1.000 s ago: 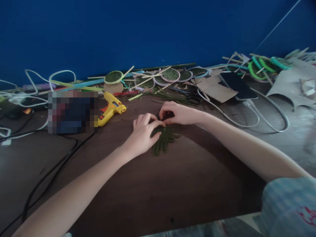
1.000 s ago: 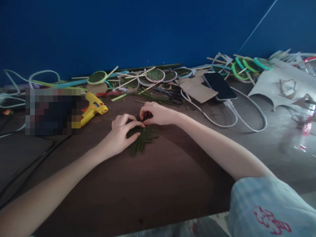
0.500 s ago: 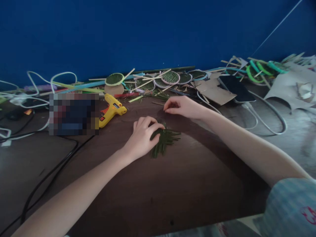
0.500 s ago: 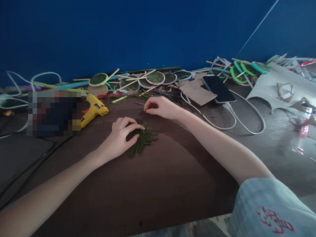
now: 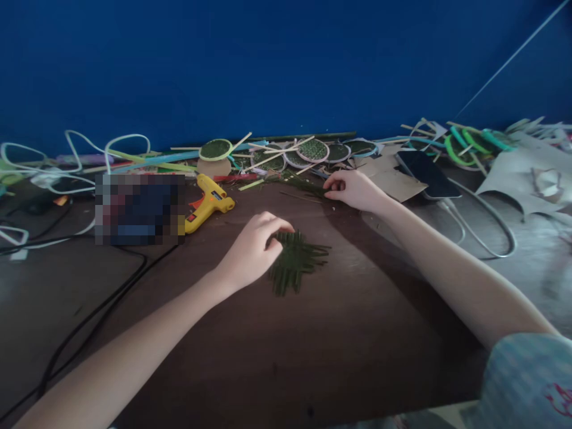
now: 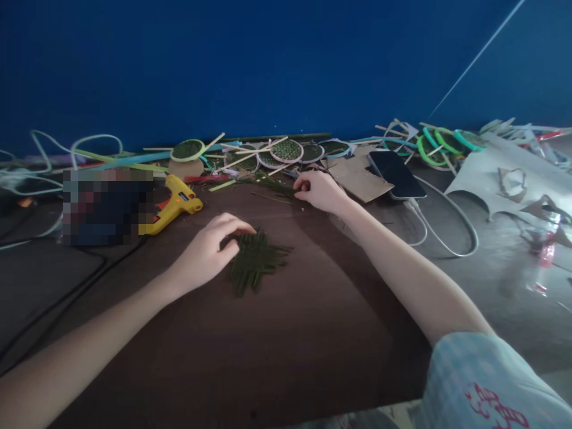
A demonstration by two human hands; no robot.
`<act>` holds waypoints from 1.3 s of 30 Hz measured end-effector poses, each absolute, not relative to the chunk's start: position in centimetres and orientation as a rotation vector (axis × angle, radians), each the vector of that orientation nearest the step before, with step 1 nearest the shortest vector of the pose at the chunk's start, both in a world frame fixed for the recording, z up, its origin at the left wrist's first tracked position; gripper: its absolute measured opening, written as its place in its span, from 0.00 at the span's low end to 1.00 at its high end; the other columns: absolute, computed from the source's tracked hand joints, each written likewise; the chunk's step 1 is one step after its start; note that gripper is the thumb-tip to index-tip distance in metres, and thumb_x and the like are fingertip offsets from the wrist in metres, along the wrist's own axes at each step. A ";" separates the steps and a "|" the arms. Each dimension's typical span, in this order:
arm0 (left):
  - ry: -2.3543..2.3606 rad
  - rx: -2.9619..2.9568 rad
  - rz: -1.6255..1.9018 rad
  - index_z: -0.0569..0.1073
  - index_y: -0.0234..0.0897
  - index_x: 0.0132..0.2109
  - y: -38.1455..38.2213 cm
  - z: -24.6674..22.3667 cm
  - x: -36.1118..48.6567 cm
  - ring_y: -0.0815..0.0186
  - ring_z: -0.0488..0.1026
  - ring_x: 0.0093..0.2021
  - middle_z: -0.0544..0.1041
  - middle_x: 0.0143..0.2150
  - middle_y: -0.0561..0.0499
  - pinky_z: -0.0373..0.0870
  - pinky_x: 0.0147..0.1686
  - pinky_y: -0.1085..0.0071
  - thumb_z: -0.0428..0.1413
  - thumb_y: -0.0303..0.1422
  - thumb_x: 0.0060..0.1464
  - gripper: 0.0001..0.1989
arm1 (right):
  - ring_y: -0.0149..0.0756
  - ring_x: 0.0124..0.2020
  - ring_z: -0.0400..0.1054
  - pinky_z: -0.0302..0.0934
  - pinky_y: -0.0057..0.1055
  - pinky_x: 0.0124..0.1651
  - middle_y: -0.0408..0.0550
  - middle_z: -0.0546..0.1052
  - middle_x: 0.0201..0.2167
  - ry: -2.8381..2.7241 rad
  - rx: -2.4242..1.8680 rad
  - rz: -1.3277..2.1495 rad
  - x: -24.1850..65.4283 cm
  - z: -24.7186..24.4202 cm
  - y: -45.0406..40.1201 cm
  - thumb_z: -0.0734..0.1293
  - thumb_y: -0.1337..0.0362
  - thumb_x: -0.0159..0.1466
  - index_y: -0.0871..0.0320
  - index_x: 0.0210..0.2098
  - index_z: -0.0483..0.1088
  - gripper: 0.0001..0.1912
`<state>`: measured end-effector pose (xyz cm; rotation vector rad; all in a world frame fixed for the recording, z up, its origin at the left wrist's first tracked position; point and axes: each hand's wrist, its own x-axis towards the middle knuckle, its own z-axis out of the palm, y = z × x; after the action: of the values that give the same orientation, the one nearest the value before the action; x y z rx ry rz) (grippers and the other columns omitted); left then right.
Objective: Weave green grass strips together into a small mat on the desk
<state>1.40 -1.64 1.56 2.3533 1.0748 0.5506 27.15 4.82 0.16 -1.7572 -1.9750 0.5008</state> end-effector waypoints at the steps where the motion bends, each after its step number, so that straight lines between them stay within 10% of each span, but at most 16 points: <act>1: 1.101 2.298 0.576 0.69 0.39 0.41 -1.4 1.7 1.2 0.66 0.66 0.43 0.69 0.40 0.51 0.64 0.43 0.67 0.44 0.20 0.48 0.16 | 0.30 0.24 0.61 0.56 0.30 0.30 0.44 0.72 0.24 -1.952 -1.757 0.524 27.1 0.2 4.8 0.68 0.64 0.49 0.59 0.30 0.72 0.08; 24: 1.261 1.971 0.657 0.71 0.38 0.40 1.8 2.9 -1.3 0.64 0.71 0.43 0.75 0.41 0.52 0.66 0.47 0.64 0.45 0.26 0.50 0.14 | 0.35 0.33 0.68 0.61 0.31 0.32 0.45 0.78 0.34 -1.771 -1.645 0.992 28.0 2.8 4.2 0.63 0.58 0.56 0.53 0.29 0.77 0.11; 39: 1.257 1.930 0.640 0.72 0.38 0.39 2.2 2.6 -1.6 0.65 0.71 0.43 0.75 0.41 0.51 0.66 0.46 0.65 0.46 0.29 0.52 0.11 | 0.37 0.33 0.65 0.59 0.36 0.38 0.50 0.74 0.34 -1.914 -1.736 0.557 26.9 2.5 4.0 0.61 0.57 0.58 0.57 0.31 0.76 0.14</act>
<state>-1.58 2.24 2.63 1.9303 1.2571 0.6397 26.91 3.98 2.54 -1.7358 -1.9138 0.5574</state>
